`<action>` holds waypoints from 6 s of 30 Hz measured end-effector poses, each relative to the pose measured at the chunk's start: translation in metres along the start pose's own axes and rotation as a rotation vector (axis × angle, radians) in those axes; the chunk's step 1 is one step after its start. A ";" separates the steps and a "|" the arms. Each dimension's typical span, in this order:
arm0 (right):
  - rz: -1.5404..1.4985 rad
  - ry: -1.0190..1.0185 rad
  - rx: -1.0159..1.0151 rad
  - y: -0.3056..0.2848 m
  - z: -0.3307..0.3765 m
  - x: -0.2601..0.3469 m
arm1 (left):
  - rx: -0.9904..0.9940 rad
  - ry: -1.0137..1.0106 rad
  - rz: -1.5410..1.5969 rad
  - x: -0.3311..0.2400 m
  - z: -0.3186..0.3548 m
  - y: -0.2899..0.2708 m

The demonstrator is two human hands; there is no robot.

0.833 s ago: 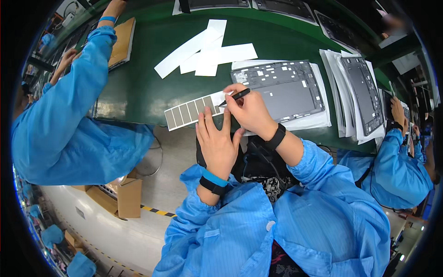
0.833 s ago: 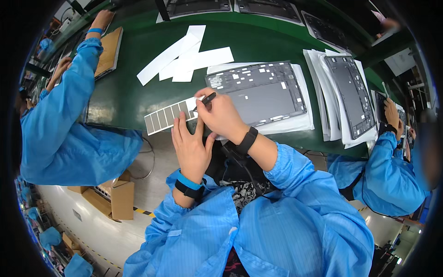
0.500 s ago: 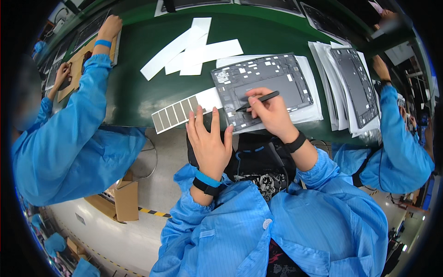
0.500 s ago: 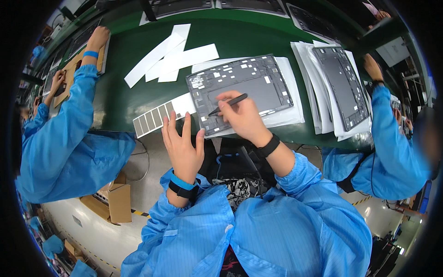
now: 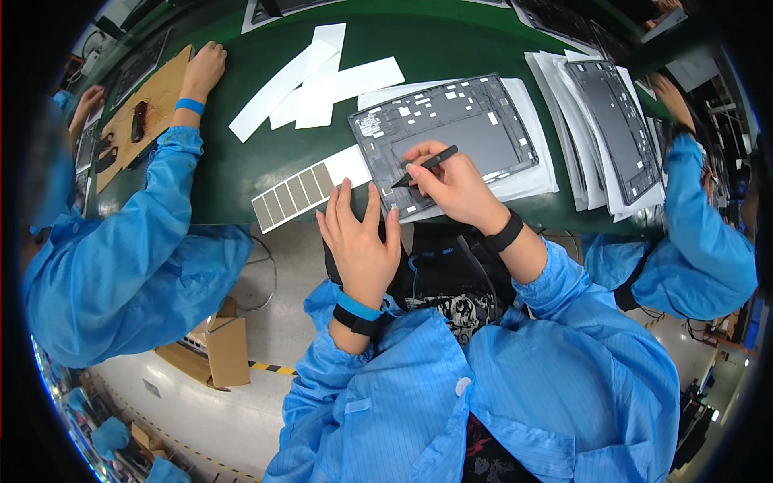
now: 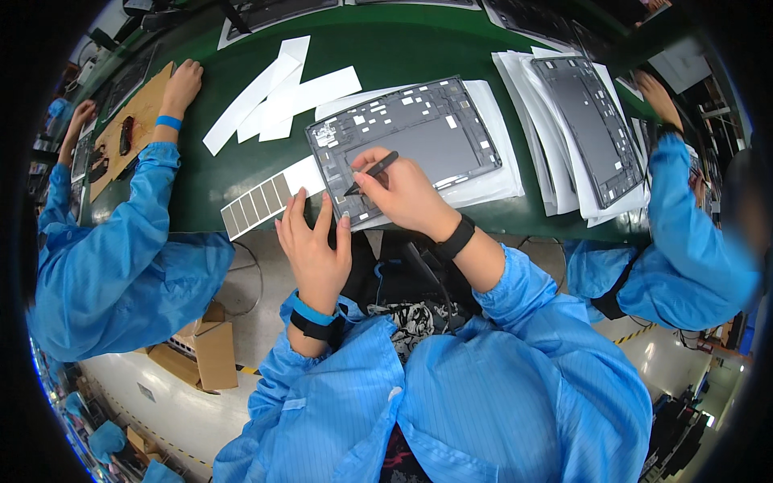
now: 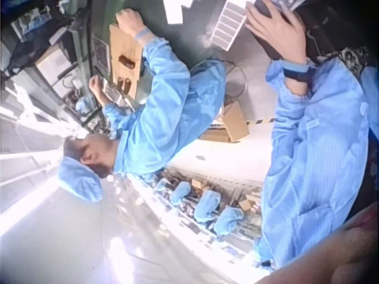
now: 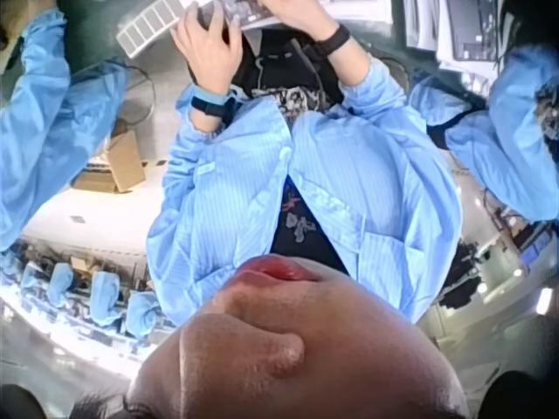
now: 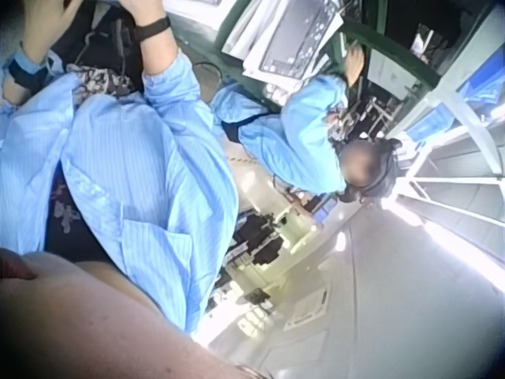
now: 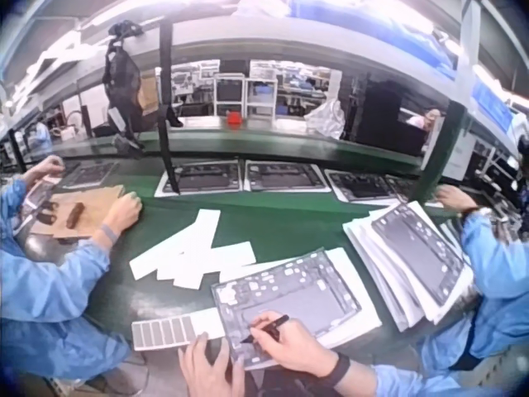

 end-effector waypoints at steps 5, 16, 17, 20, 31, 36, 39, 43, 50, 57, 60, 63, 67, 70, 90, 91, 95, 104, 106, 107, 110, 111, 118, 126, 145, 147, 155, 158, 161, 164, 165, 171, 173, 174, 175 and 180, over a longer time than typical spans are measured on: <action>0.050 -0.023 0.024 -0.003 0.000 -0.005 | -0.010 0.009 -0.049 -0.004 0.001 -0.002; -0.295 -0.063 -0.316 -0.002 -0.012 0.004 | 0.067 0.106 -0.185 -0.021 -0.005 -0.016; -0.369 -0.035 -0.360 -0.002 -0.015 0.005 | 0.024 0.084 -0.093 -0.014 0.001 -0.021; -0.176 -0.062 -0.052 0.024 -0.027 0.009 | -0.089 0.020 -0.052 0.018 0.007 -0.029; 0.104 -0.128 0.043 0.058 -0.034 0.016 | 0.134 0.015 -0.190 0.029 0.007 -0.019; 0.017 -0.147 -0.087 0.062 -0.034 0.009 | 0.144 0.000 -0.157 0.027 0.006 -0.020; -0.305 -0.195 -0.224 0.029 -0.032 0.018 | 0.154 -0.019 -0.149 0.024 0.005 -0.023; -0.292 -0.073 -0.387 -0.066 -0.010 0.031 | 0.074 0.036 -0.140 0.015 0.003 -0.021; -0.050 -0.120 -0.021 0.013 -0.020 0.015 | 0.105 -0.074 -0.175 0.003 -0.002 -0.007; 0.197 -0.176 0.067 0.053 -0.042 0.020 | 0.062 -0.062 -0.151 0.002 -0.004 -0.008; 0.169 -0.169 0.070 0.057 -0.041 0.018 | 0.074 -0.076 -0.138 0.003 -0.004 -0.007; 0.132 -0.185 0.039 0.061 -0.040 0.015 | 0.066 -0.072 -0.134 0.005 -0.003 -0.007; 0.056 -0.158 -0.018 0.063 -0.037 0.010 | 0.084 -0.062 -0.132 0.007 -0.002 -0.010; -0.091 -0.138 -0.087 0.056 -0.038 0.013 | 0.088 -0.066 -0.128 0.007 -0.003 -0.012; 0.105 -0.033 -0.303 -0.187 0.026 -0.009 | 0.246 0.424 0.261 -0.146 -0.049 0.073; 0.147 -0.019 -0.283 -0.188 0.026 -0.009 | 0.243 0.421 0.251 -0.146 -0.049 0.075; 0.249 -0.037 -0.301 -0.189 0.025 -0.013 | 0.244 0.427 0.233 -0.145 -0.048 0.076; 0.330 -0.023 -0.305 -0.187 0.023 -0.010 | 0.246 0.437 0.220 -0.145 -0.047 0.076; 0.336 -0.047 -0.296 -0.187 0.024 -0.008 | 0.242 0.434 0.218 -0.145 -0.048 0.075; 0.359 -0.024 -0.289 -0.187 0.025 -0.008 | 0.265 0.424 0.216 -0.146 -0.049 0.075; 0.382 -0.051 -0.264 -0.189 0.027 -0.010 | 0.197 0.412 0.144 -0.152 -0.052 0.075; 0.388 -0.001 -0.265 -0.189 0.027 -0.012 | 0.157 0.429 0.154 -0.155 -0.053 0.076; 0.352 -0.072 -0.394 -0.181 0.026 -0.016 | 0.145 0.363 -0.080 -0.177 -0.067 0.092; 0.422 -0.194 -0.420 -0.155 0.048 -0.013 | -0.013 0.245 0.004 -0.142 -0.058 0.036; 0.422 -0.102 -0.493 -0.148 0.065 -0.024 | 0.156 -0.553 0.477 -0.027 -0.098 0.002; 0.391 -0.097 -0.520 -0.147 0.064 -0.024 | 0.022 -0.507 0.586 -0.026 -0.116 0.000; 0.397 -0.177 -0.411 -0.145 0.067 -0.025 | 0.164 -0.088 0.451 0.031 -0.242 -0.020; 0.304 -0.081 -0.455 -0.145 0.064 -0.023 | 0.248 -0.185 0.668 0.076 -0.313 -0.018; 0.043 0.150 -0.452 -0.141 0.050 -0.005 | 0.056 -0.080 0.700 0.109 -0.379 -0.001; -0.178 0.157 -0.365 -0.136 0.007 0.034 | 0.054 -0.150 0.807 0.133 -0.430 0.011; -0.272 0.194 -0.363 -0.134 -0.020 0.044 | 0.035 -0.112 0.827 0.139 -0.438 0.014; -0.691 0.211 -0.410 -0.120 -0.259 0.045 | 0.068 -0.368 1.224 0.202 -0.506 0.034; -0.761 0.153 -0.331 -0.112 -0.308 0.032 | -0.079 -0.299 0.863 0.245 -0.542 0.032; -0.847 0.115 -0.282 -0.104 -0.325 0.026 | -0.085 -0.291 0.877 0.268 -0.559 0.026; -0.854 0.118 -0.251 -0.095 -0.336 0.023 | -0.072 -0.285 0.865 0.289 -0.574 0.015; -0.314 0.061 0.014 -0.048 -0.308 0.024 | 0.121 -0.348 1.438 0.345 -0.496 -0.047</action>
Point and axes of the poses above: each hand's wrist, its own z-axis away from the middle knuckle, its own y-axis out of the palm, x = y × z, the point moved 1 cm from there along -z, towards the middle knuckle, and after that the axes turned 2 degrees about -z, right-handed, at the moved point
